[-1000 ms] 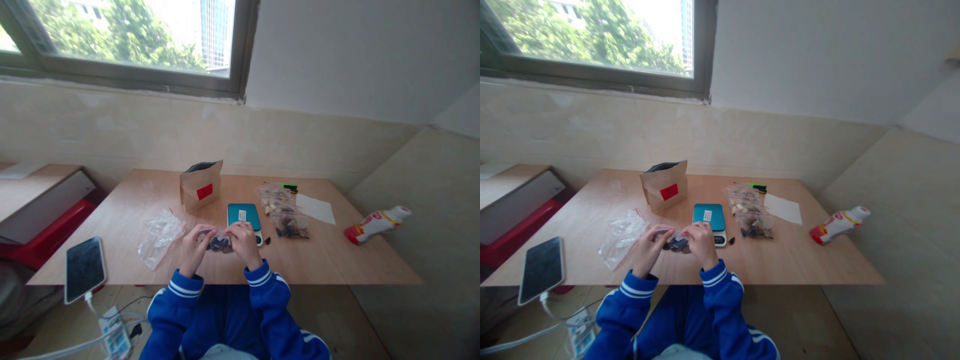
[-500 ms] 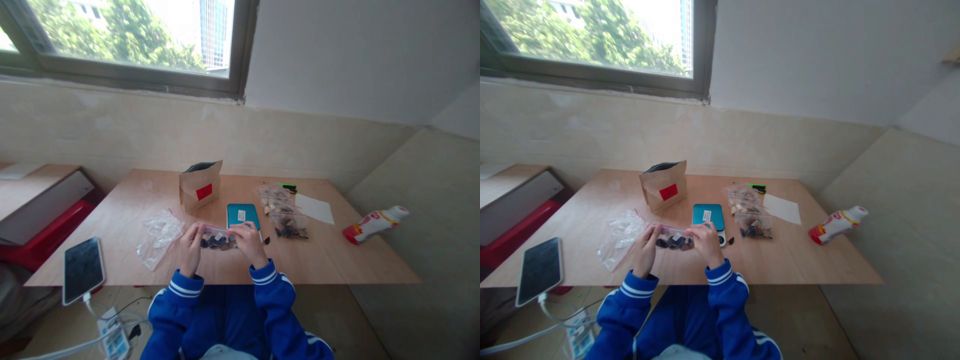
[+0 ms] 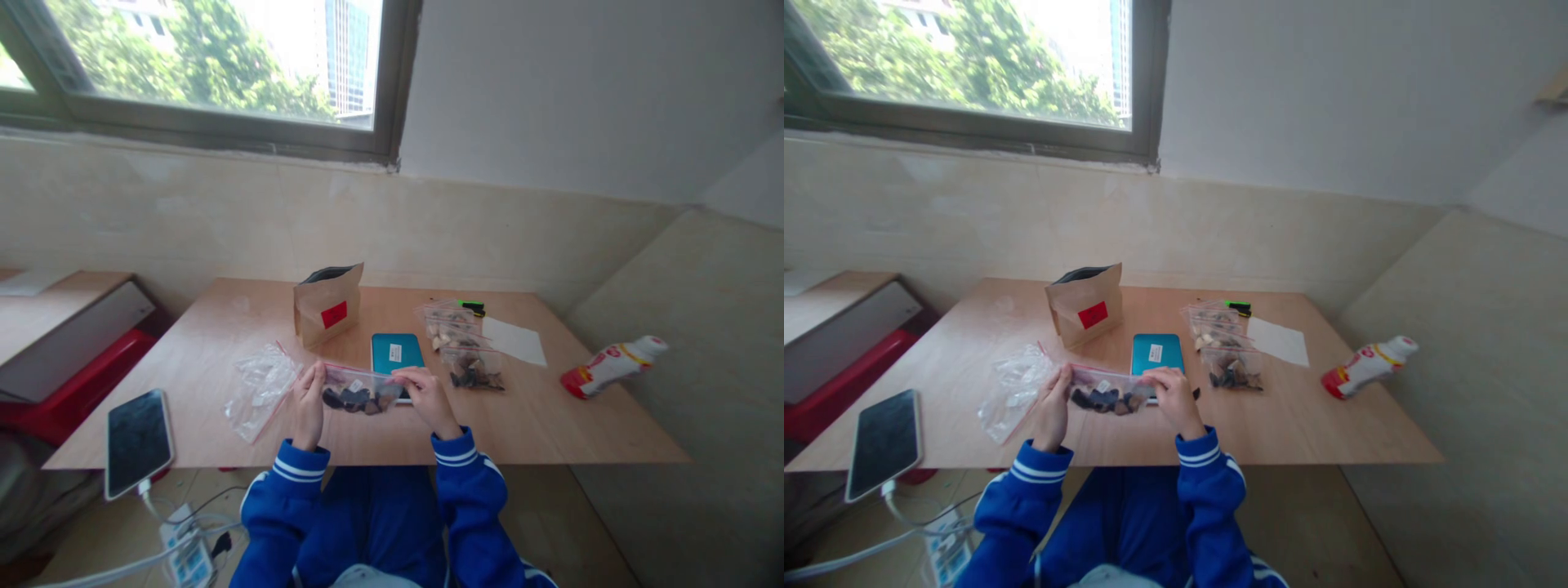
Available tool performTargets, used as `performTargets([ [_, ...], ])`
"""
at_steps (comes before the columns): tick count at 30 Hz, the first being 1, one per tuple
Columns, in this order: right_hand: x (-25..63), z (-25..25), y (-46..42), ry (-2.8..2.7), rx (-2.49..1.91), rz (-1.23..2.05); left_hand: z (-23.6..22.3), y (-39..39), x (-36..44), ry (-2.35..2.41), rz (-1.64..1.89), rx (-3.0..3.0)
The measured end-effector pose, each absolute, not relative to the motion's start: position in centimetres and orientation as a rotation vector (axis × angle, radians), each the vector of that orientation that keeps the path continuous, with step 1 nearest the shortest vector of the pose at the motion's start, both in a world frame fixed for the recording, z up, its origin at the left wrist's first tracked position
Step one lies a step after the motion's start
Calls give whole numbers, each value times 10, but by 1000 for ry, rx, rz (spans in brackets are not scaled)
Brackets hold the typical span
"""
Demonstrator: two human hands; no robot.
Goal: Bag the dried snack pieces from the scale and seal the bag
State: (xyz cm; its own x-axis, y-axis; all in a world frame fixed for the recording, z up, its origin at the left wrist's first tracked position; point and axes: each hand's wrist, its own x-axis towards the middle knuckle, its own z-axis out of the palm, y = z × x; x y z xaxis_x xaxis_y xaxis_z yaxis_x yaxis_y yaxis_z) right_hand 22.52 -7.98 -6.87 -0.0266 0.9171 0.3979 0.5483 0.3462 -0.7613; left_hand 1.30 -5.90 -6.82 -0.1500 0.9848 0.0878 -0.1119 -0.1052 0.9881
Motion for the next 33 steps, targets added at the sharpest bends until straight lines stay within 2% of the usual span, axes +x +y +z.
performTargets([
  [6, 235, -68, -81, -1179, -1220, 839, -65, -49, 40, 938, 1376, 787],
  [9, 243, -72, -83, -817, -1170, 883, -62, -51, 53, 837, 1245, 795],
  [14, 255, -68, -95, -895, -1211, 945, -66, -62, 80, 734, 1214, 704],
  [18, 280, -75, -102, -957, -1352, 771, -72, -71, 99, 637, 1022, 707],
  [21, 333, -87, -103, -833, -1449, 539, -75, -72, 92, 706, 952, 827],
  [27, 446, -112, -100, -881, -1764, 267, -70, -56, 41, 978, 1162, 1120],
  [30, 453, -124, -99, -826, -1861, 141, -66, -43, 23, 1104, 1270, 1253],
  [33, 427, -130, -103, -743, -1950, -195, -61, -28, 8, 1223, 1384, 1386],
])
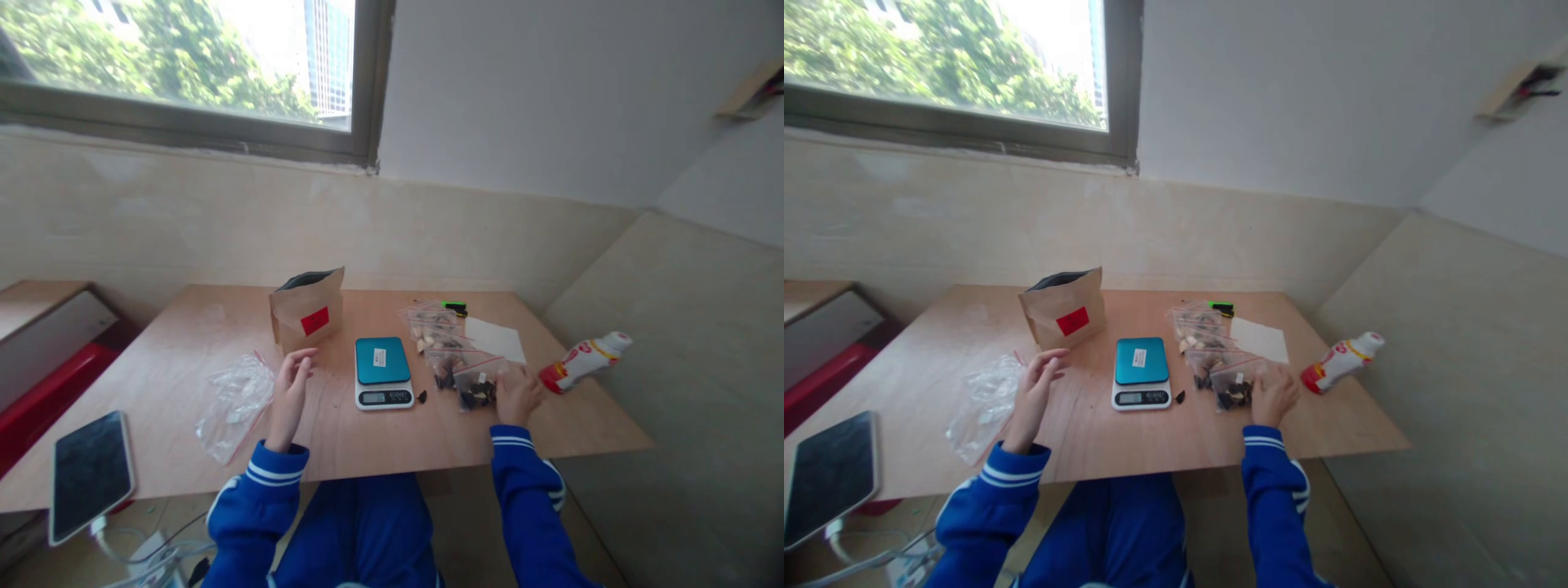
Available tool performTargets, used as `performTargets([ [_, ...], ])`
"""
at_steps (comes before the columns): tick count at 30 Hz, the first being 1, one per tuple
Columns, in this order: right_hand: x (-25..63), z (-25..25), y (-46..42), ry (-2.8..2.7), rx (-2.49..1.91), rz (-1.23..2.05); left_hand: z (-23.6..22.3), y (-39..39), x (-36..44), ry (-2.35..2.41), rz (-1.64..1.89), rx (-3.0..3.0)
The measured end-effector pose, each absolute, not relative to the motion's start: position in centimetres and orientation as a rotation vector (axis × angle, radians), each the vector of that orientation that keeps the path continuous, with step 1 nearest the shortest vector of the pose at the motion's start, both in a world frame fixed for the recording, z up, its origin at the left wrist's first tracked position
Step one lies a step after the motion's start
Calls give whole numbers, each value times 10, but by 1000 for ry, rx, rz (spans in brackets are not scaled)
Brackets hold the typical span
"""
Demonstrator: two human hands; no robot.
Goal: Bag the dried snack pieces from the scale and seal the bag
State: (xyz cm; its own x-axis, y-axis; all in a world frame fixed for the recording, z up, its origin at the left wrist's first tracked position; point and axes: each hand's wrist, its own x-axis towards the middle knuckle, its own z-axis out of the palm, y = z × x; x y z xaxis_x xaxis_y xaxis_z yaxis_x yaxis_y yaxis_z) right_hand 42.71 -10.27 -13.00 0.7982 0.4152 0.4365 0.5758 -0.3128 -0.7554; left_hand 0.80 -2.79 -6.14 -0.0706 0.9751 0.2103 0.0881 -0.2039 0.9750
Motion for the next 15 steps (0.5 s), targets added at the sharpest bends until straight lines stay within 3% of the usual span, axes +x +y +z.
performTargets([
  [3, 384, -129, -107, -890, -1922, -523, -49, -14, -5, 1367, 1482, 1496],
  [9, 314, -139, -105, -1820, -1681, 48, -9, 18, -16, 1578, 1792, 1690],
  [15, 317, -158, -101, -1943, -1890, -131, 15, 59, -12, 1723, 1773, 1837],
])
